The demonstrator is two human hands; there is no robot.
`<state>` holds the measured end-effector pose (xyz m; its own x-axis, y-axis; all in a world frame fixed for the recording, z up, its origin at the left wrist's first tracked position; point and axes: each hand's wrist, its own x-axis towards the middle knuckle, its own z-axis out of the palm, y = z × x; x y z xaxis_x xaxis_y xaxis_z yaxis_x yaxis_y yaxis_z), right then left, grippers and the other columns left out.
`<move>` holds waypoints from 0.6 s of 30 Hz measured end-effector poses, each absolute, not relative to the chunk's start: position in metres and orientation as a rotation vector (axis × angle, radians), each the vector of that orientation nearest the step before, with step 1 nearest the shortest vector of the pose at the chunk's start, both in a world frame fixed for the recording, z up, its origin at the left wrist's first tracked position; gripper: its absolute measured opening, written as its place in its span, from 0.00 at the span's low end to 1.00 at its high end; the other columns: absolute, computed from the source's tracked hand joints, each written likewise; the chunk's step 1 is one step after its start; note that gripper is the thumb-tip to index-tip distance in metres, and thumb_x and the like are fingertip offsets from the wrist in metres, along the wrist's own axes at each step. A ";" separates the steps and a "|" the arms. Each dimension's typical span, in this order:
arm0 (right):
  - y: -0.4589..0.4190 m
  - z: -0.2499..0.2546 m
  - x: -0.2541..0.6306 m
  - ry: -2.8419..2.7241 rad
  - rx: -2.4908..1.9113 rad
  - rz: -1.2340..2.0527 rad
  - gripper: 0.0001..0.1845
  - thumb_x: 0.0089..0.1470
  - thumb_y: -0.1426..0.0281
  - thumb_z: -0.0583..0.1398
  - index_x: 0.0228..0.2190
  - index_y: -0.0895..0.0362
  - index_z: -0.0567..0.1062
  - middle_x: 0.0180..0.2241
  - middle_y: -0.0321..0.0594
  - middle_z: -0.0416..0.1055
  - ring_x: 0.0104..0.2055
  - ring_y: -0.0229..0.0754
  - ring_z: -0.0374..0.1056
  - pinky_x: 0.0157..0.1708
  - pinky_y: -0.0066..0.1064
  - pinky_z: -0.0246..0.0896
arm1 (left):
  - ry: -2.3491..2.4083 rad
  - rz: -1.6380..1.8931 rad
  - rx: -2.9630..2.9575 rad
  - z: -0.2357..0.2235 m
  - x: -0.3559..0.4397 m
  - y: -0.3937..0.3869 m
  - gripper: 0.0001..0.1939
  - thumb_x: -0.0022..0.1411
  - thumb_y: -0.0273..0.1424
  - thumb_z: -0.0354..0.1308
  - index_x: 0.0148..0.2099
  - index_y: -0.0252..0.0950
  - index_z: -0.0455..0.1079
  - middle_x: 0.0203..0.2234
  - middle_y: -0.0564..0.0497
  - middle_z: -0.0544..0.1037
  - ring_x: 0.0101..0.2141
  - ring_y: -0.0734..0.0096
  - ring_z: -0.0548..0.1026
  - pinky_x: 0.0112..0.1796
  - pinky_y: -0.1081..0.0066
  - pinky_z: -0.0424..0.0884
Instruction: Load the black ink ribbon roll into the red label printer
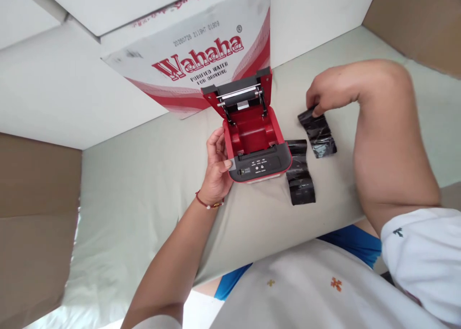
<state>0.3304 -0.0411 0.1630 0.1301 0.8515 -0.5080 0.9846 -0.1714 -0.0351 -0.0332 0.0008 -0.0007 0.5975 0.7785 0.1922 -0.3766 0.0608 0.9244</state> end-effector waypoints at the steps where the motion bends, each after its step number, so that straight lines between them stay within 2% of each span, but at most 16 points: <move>1: -0.037 0.159 0.327 1.789 2.060 -0.629 0.21 0.69 0.57 0.69 0.53 0.59 0.90 0.56 0.53 0.86 0.54 0.55 0.80 0.54 0.42 0.68 | 0.406 0.911 1.226 -0.001 -0.033 0.001 0.41 0.63 0.51 0.80 0.74 0.60 0.71 0.77 0.52 0.71 0.77 0.48 0.70 0.76 0.46 0.73; 4: -0.033 0.153 0.301 1.874 1.945 -0.686 0.20 0.66 0.56 0.72 0.51 0.57 0.90 0.53 0.46 0.87 0.52 0.52 0.81 0.52 0.40 0.69 | 0.386 0.910 1.241 -0.004 -0.034 0.002 0.41 0.63 0.51 0.80 0.74 0.61 0.71 0.77 0.53 0.71 0.76 0.49 0.70 0.76 0.47 0.72; 7: -0.033 0.148 0.263 1.871 1.806 -0.806 0.13 0.56 0.68 0.78 0.43 0.60 0.91 0.43 0.41 0.87 0.43 0.46 0.80 0.47 0.37 0.68 | 0.370 0.907 1.260 -0.006 -0.034 0.004 0.42 0.63 0.51 0.80 0.74 0.62 0.70 0.78 0.53 0.70 0.77 0.49 0.69 0.76 0.47 0.71; 10: -0.029 0.142 0.236 1.830 1.731 -0.900 0.20 0.50 0.76 0.79 0.47 0.60 0.91 0.41 0.38 0.87 0.41 0.44 0.79 0.45 0.35 0.68 | 0.372 0.899 1.290 -0.008 -0.036 0.006 0.41 0.64 0.52 0.79 0.75 0.63 0.69 0.79 0.54 0.69 0.77 0.49 0.68 0.76 0.47 0.72; 14: -0.029 0.147 0.247 1.835 1.751 -0.734 0.15 0.58 0.74 0.78 0.47 0.62 0.91 0.39 0.40 0.87 0.38 0.42 0.77 0.42 0.35 0.65 | 0.374 0.896 1.284 -0.008 -0.037 0.007 0.42 0.63 0.52 0.79 0.75 0.62 0.69 0.78 0.53 0.69 0.78 0.48 0.68 0.76 0.47 0.72; 18: -0.048 0.179 0.285 1.952 1.872 -0.709 0.09 0.65 0.72 0.74 0.47 0.60 0.90 0.37 0.35 0.86 0.35 0.34 0.72 0.39 0.34 0.59 | 0.374 0.906 1.281 -0.011 -0.038 0.009 0.43 0.63 0.52 0.80 0.75 0.60 0.69 0.79 0.51 0.70 0.77 0.47 0.69 0.77 0.46 0.69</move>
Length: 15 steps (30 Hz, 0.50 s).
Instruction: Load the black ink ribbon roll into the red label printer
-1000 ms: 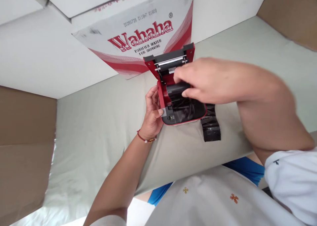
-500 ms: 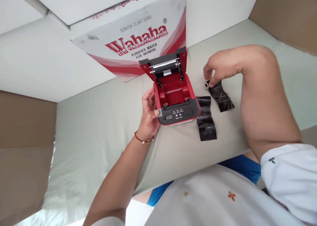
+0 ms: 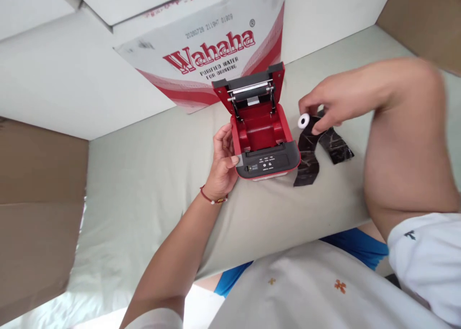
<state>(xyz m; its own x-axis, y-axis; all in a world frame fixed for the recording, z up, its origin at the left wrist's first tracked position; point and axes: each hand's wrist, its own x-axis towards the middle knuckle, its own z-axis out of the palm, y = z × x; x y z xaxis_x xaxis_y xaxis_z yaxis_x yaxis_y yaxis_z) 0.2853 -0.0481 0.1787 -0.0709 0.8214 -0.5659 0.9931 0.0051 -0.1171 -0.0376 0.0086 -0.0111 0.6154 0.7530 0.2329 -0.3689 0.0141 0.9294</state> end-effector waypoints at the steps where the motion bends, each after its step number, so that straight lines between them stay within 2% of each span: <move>1: -0.055 0.188 0.291 1.972 1.936 -0.707 0.09 0.67 0.70 0.72 0.47 0.58 0.91 0.38 0.33 0.87 0.35 0.31 0.72 0.38 0.34 0.58 | 0.371 0.903 1.282 -0.012 -0.038 0.009 0.43 0.63 0.52 0.80 0.75 0.60 0.69 0.78 0.51 0.70 0.77 0.47 0.68 0.77 0.46 0.68; 4: -0.073 0.213 0.288 2.106 2.094 -0.643 0.16 0.67 0.63 0.71 0.53 0.53 0.91 0.39 0.28 0.87 0.34 0.27 0.70 0.38 0.35 0.55 | 0.369 0.900 1.260 -0.010 -0.037 0.008 0.43 0.63 0.51 0.80 0.75 0.61 0.69 0.78 0.52 0.70 0.77 0.49 0.68 0.77 0.47 0.68; 7: -0.078 0.221 0.257 2.347 2.120 -0.576 0.23 0.65 0.62 0.74 0.60 0.48 0.89 0.38 0.27 0.86 0.35 0.30 0.73 0.39 0.33 0.58 | 0.378 0.905 1.249 -0.006 -0.035 0.005 0.42 0.62 0.51 0.80 0.74 0.61 0.70 0.78 0.52 0.70 0.77 0.49 0.69 0.77 0.47 0.69; 11: -0.063 0.205 0.210 2.529 1.915 -0.566 0.16 0.71 0.68 0.67 0.56 0.51 0.89 0.47 0.38 0.88 0.44 0.43 0.78 0.44 0.35 0.64 | 0.380 0.911 1.261 -0.005 -0.035 0.004 0.41 0.63 0.52 0.80 0.74 0.61 0.70 0.78 0.53 0.70 0.78 0.49 0.67 0.78 0.47 0.67; 15: -0.051 0.178 0.189 2.378 1.977 -0.389 0.17 0.70 0.72 0.62 0.54 0.55 0.87 0.50 0.50 0.87 0.48 0.52 0.80 0.40 0.38 0.62 | 0.360 0.901 1.283 -0.011 -0.038 0.010 0.43 0.63 0.52 0.80 0.75 0.62 0.69 0.77 0.53 0.71 0.78 0.49 0.67 0.78 0.46 0.66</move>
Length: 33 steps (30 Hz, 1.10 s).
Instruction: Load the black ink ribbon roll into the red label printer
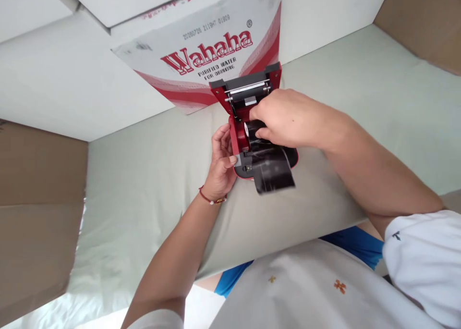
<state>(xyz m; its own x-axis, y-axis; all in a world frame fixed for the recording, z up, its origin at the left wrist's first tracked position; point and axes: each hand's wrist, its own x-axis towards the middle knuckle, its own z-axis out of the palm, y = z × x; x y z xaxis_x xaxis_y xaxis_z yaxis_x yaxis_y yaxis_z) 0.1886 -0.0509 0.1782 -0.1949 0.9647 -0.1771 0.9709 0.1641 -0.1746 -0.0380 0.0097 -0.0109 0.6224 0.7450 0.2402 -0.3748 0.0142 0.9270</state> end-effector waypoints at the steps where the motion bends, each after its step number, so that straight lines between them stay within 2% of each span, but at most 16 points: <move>1: -0.049 0.173 0.186 2.316 2.019 -0.360 0.17 0.71 0.71 0.61 0.54 0.56 0.87 0.51 0.51 0.87 0.48 0.53 0.80 0.38 0.38 0.60 | 0.360 0.903 1.290 -0.013 -0.039 0.011 0.43 0.63 0.53 0.80 0.76 0.62 0.69 0.77 0.52 0.71 0.78 0.48 0.67 0.79 0.46 0.65; 6: -0.043 0.159 0.178 2.173 2.133 -0.305 0.15 0.72 0.70 0.61 0.52 0.56 0.86 0.48 0.52 0.87 0.48 0.54 0.81 0.37 0.36 0.57 | 0.403 0.940 1.328 -0.016 -0.035 0.007 0.43 0.63 0.55 0.79 0.75 0.60 0.69 0.76 0.50 0.71 0.76 0.46 0.69 0.78 0.45 0.65; 10: -0.038 0.153 0.173 2.160 2.152 -0.290 0.16 0.72 0.73 0.59 0.50 0.57 0.87 0.48 0.54 0.87 0.48 0.53 0.81 0.38 0.35 0.57 | 0.548 1.277 1.569 -0.004 -0.030 -0.015 0.32 0.73 0.59 0.66 0.72 0.57 0.73 0.73 0.48 0.71 0.78 0.41 0.64 0.79 0.40 0.60; 11: -0.038 0.152 0.172 2.158 2.151 -0.290 0.16 0.72 0.73 0.59 0.51 0.57 0.87 0.49 0.55 0.87 0.48 0.53 0.80 0.38 0.35 0.56 | 0.561 1.370 1.698 0.000 -0.030 -0.022 0.31 0.74 0.58 0.65 0.73 0.57 0.74 0.73 0.47 0.70 0.79 0.40 0.63 0.79 0.38 0.58; 13: -0.038 0.153 0.174 2.157 2.144 -0.295 0.17 0.72 0.72 0.59 0.52 0.57 0.87 0.49 0.55 0.86 0.48 0.53 0.80 0.38 0.35 0.56 | 0.528 1.535 1.979 0.008 -0.030 -0.034 0.28 0.76 0.55 0.61 0.72 0.55 0.76 0.67 0.45 0.74 0.75 0.39 0.66 0.79 0.34 0.57; 15: -0.040 0.157 0.178 2.196 2.106 -0.331 0.16 0.71 0.71 0.60 0.52 0.58 0.86 0.49 0.53 0.86 0.47 0.52 0.80 0.38 0.36 0.57 | 0.508 1.584 2.242 0.014 -0.030 -0.043 0.23 0.77 0.48 0.60 0.68 0.53 0.80 0.60 0.43 0.77 0.66 0.41 0.72 0.72 0.34 0.67; 17: -0.046 0.168 0.183 2.317 2.004 -0.424 0.14 0.71 0.69 0.62 0.49 0.57 0.87 0.47 0.50 0.87 0.45 0.50 0.78 0.40 0.36 0.60 | 0.507 1.624 2.420 0.015 -0.030 -0.049 0.20 0.75 0.39 0.62 0.64 0.53 0.83 0.51 0.43 0.78 0.56 0.44 0.75 0.61 0.40 0.77; 19: -0.055 0.184 0.189 2.449 1.928 -0.543 0.14 0.72 0.68 0.61 0.46 0.56 0.88 0.45 0.45 0.87 0.43 0.47 0.78 0.43 0.36 0.63 | 0.493 1.672 2.511 0.012 -0.030 -0.051 0.22 0.72 0.33 0.63 0.64 0.55 0.83 0.45 0.44 0.77 0.50 0.47 0.75 0.52 0.46 0.79; 22: -0.065 0.206 0.197 2.558 2.182 -0.492 0.19 0.77 0.64 0.57 0.49 0.54 0.88 0.44 0.40 0.86 0.42 0.43 0.77 0.45 0.34 0.66 | 0.437 1.638 2.560 0.004 -0.032 -0.050 0.28 0.68 0.29 0.65 0.67 0.57 0.82 0.42 0.45 0.77 0.48 0.49 0.75 0.50 0.48 0.78; 24: -0.066 0.210 0.201 2.567 2.417 -0.253 0.24 0.80 0.61 0.53 0.58 0.56 0.86 0.52 0.43 0.85 0.50 0.45 0.79 0.50 0.34 0.68 | 0.395 1.540 2.567 0.001 -0.034 -0.050 0.29 0.67 0.30 0.66 0.68 0.58 0.81 0.42 0.46 0.78 0.48 0.49 0.76 0.50 0.47 0.78; 25: -0.063 0.208 0.204 2.562 2.465 -0.127 0.27 0.80 0.60 0.52 0.65 0.58 0.82 0.61 0.47 0.83 0.58 0.49 0.78 0.57 0.36 0.68 | 0.381 1.500 2.571 0.000 -0.034 -0.050 0.29 0.67 0.30 0.67 0.68 0.59 0.81 0.42 0.46 0.78 0.48 0.49 0.76 0.50 0.47 0.77; 27: -0.056 0.199 0.207 2.567 2.412 0.003 0.33 0.81 0.59 0.53 0.76 0.61 0.70 0.77 0.53 0.69 0.76 0.57 0.67 0.69 0.42 0.62 | 0.359 1.511 2.593 0.000 -0.033 -0.050 0.28 0.68 0.31 0.67 0.67 0.59 0.82 0.41 0.46 0.78 0.48 0.50 0.77 0.49 0.48 0.77; 28: -0.052 0.193 0.209 2.571 2.357 0.007 0.35 0.80 0.59 0.53 0.79 0.61 0.67 0.80 0.54 0.63 0.79 0.59 0.62 0.71 0.44 0.61 | 0.341 1.562 2.610 0.001 -0.032 -0.050 0.28 0.68 0.31 0.67 0.66 0.58 0.83 0.41 0.46 0.78 0.48 0.50 0.77 0.48 0.49 0.77; 29: -0.050 0.189 0.209 2.568 2.306 -0.018 0.34 0.80 0.59 0.54 0.79 0.58 0.67 0.81 0.53 0.63 0.80 0.60 0.61 0.69 0.45 0.62 | 0.321 1.623 2.627 0.001 -0.031 -0.050 0.28 0.67 0.30 0.66 0.66 0.57 0.83 0.41 0.46 0.78 0.47 0.51 0.78 0.47 0.50 0.77; 30: -0.048 0.186 0.210 2.555 2.265 -0.059 0.32 0.80 0.59 0.54 0.77 0.56 0.70 0.78 0.52 0.68 0.77 0.60 0.64 0.65 0.45 0.65 | 0.305 1.679 2.642 0.002 -0.030 -0.049 0.28 0.67 0.29 0.66 0.66 0.56 0.83 0.41 0.47 0.79 0.46 0.52 0.78 0.46 0.52 0.77; 33: -0.052 0.189 0.208 2.447 2.220 -0.170 0.25 0.79 0.59 0.53 0.66 0.50 0.81 0.63 0.50 0.82 0.65 0.59 0.73 0.53 0.41 0.67 | 0.301 1.650 2.655 0.001 -0.031 -0.047 0.31 0.66 0.27 0.66 0.68 0.58 0.81 0.41 0.47 0.79 0.45 0.53 0.79 0.45 0.52 0.77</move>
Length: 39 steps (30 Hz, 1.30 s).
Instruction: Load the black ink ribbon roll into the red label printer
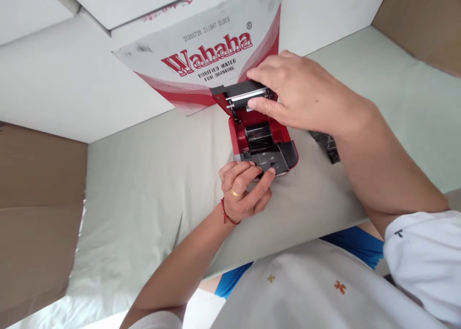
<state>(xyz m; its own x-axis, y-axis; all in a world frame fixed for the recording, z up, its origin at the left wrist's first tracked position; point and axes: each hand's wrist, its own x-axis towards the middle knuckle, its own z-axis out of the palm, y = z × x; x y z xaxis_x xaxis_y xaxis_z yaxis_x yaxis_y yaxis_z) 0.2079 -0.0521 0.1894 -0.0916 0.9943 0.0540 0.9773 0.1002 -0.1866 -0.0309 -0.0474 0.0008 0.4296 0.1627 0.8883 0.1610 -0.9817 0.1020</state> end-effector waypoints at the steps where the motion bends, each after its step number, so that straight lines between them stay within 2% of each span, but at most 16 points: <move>1: -0.055 0.193 0.207 -2.213 -2.024 0.181 0.25 0.79 0.59 0.53 0.64 0.50 0.83 0.60 0.50 0.83 0.62 0.59 0.74 0.52 0.42 0.66 | 0.300 1.581 2.643 0.000 -0.032 -0.047 0.33 0.66 0.27 0.66 0.69 0.60 0.80 0.41 0.47 0.79 0.46 0.53 0.79 0.46 0.51 0.77; 4: -0.065 0.204 0.202 -2.240 -2.055 0.217 0.26 0.78 0.59 0.53 0.65 0.47 0.84 0.57 0.49 0.84 0.61 0.60 0.73 0.52 0.43 0.65 | 0.264 1.471 2.579 -0.003 -0.032 -0.046 0.35 0.66 0.26 0.68 0.71 0.62 0.79 0.43 0.48 0.80 0.46 0.54 0.80 0.47 0.51 0.76; 8: -0.072 0.201 0.199 -2.286 -2.024 0.175 0.24 0.75 0.62 0.57 0.64 0.48 0.85 0.64 0.47 0.81 0.66 0.60 0.69 0.55 0.44 0.66 | 0.272 1.670 2.612 0.004 -0.025 -0.050 0.27 0.69 0.27 0.69 0.66 0.58 0.82 0.41 0.49 0.80 0.43 0.56 0.80 0.45 0.54 0.76; 11: -0.081 0.186 0.205 -2.343 -1.813 0.133 0.22 0.73 0.67 0.58 0.59 0.52 0.86 0.59 0.47 0.82 0.59 0.56 0.74 0.53 0.43 0.69 | 0.346 1.738 2.707 0.015 -0.021 -0.055 0.19 0.72 0.27 0.67 0.60 0.51 0.84 0.39 0.49 0.80 0.43 0.59 0.80 0.45 0.58 0.78; 14: -0.098 0.164 0.214 -2.336 -1.589 0.127 0.22 0.74 0.71 0.55 0.54 0.55 0.88 0.53 0.46 0.84 0.54 0.52 0.77 0.51 0.41 0.71 | 0.333 1.735 2.719 0.024 -0.019 -0.059 0.16 0.71 0.24 0.65 0.56 0.47 0.84 0.39 0.49 0.81 0.44 0.61 0.81 0.47 0.59 0.78; 17: -0.118 0.143 0.216 -2.279 -1.519 0.164 0.25 0.73 0.75 0.52 0.50 0.55 0.89 0.54 0.46 0.85 0.52 0.50 0.78 0.49 0.40 0.74 | 0.302 1.742 2.686 0.027 -0.017 -0.061 0.15 0.71 0.21 0.65 0.54 0.43 0.84 0.41 0.48 0.81 0.45 0.62 0.80 0.48 0.59 0.77; 20: -0.132 0.128 0.210 -2.168 -1.566 0.121 0.28 0.70 0.79 0.51 0.54 0.56 0.88 0.56 0.47 0.85 0.52 0.51 0.77 0.51 0.43 0.75 | 0.302 1.739 2.662 0.026 -0.016 -0.061 0.14 0.70 0.20 0.66 0.52 0.41 0.85 0.43 0.48 0.81 0.46 0.62 0.80 0.49 0.59 0.75; 22: -0.136 0.125 0.203 -2.123 -1.637 0.071 0.27 0.68 0.80 0.52 0.52 0.56 0.88 0.54 0.47 0.84 0.51 0.51 0.76 0.49 0.41 0.74 | 0.304 1.738 2.670 0.025 -0.015 -0.061 0.14 0.71 0.21 0.66 0.52 0.44 0.85 0.43 0.48 0.81 0.46 0.62 0.79 0.49 0.59 0.75; 25: -0.135 0.125 0.193 -2.132 -1.740 0.021 0.23 0.69 0.80 0.53 0.46 0.55 0.88 0.52 0.46 0.84 0.50 0.48 0.74 0.40 0.37 0.66 | 0.311 1.740 2.682 0.024 -0.016 -0.059 0.15 0.73 0.23 0.64 0.54 0.46 0.83 0.42 0.49 0.81 0.45 0.62 0.80 0.47 0.60 0.75; 28: -0.130 0.123 0.189 -2.108 -1.809 -0.033 0.22 0.68 0.81 0.54 0.42 0.54 0.88 0.48 0.42 0.85 0.47 0.46 0.72 0.34 0.36 0.56 | 0.291 1.684 2.648 0.027 -0.017 -0.060 0.20 0.72 0.23 0.62 0.61 0.45 0.81 0.42 0.48 0.81 0.45 0.60 0.80 0.47 0.59 0.76; 30: -0.127 0.116 0.189 -2.029 -1.821 -0.105 0.22 0.68 0.81 0.55 0.41 0.53 0.87 0.45 0.40 0.86 0.45 0.45 0.72 0.33 0.36 0.54 | 0.338 1.621 2.551 0.032 -0.020 -0.060 0.25 0.72 0.23 0.61 0.66 0.45 0.78 0.43 0.48 0.81 0.46 0.59 0.80 0.48 0.58 0.76; 32: -0.125 0.106 0.191 -1.944 -1.754 -0.174 0.22 0.67 0.82 0.56 0.40 0.52 0.88 0.44 0.39 0.86 0.44 0.45 0.72 0.34 0.36 0.57 | 0.475 1.550 2.410 0.039 -0.025 -0.059 0.26 0.73 0.24 0.60 0.69 0.47 0.76 0.46 0.47 0.81 0.48 0.58 0.79 0.50 0.57 0.78; 35: -0.126 0.091 0.191 -1.871 -1.471 -0.221 0.22 0.69 0.83 0.56 0.41 0.53 0.87 0.44 0.39 0.87 0.43 0.44 0.73 0.40 0.35 0.66 | 0.709 1.404 2.169 0.045 -0.033 -0.048 0.20 0.76 0.30 0.59 0.66 0.49 0.78 0.51 0.46 0.80 0.54 0.54 0.78 0.57 0.53 0.77; 39: -0.134 0.083 0.181 -1.935 -1.130 -0.236 0.17 0.73 0.82 0.59 0.43 0.57 0.87 0.42 0.42 0.86 0.45 0.44 0.76 0.46 0.35 0.75 | 0.765 1.169 1.729 0.038 -0.035 -0.026 0.24 0.68 0.40 0.68 0.65 0.54 0.80 0.62 0.48 0.76 0.65 0.50 0.74 0.63 0.52 0.76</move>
<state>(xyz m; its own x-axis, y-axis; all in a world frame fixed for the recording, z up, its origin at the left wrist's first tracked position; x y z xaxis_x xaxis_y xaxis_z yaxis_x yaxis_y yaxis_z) 0.1814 -0.1343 0.0826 -0.2205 0.6213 0.7519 0.7838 0.5717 -0.2425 -0.0347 -0.0255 0.0383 0.3650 0.8483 0.3836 0.0121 -0.4163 0.9091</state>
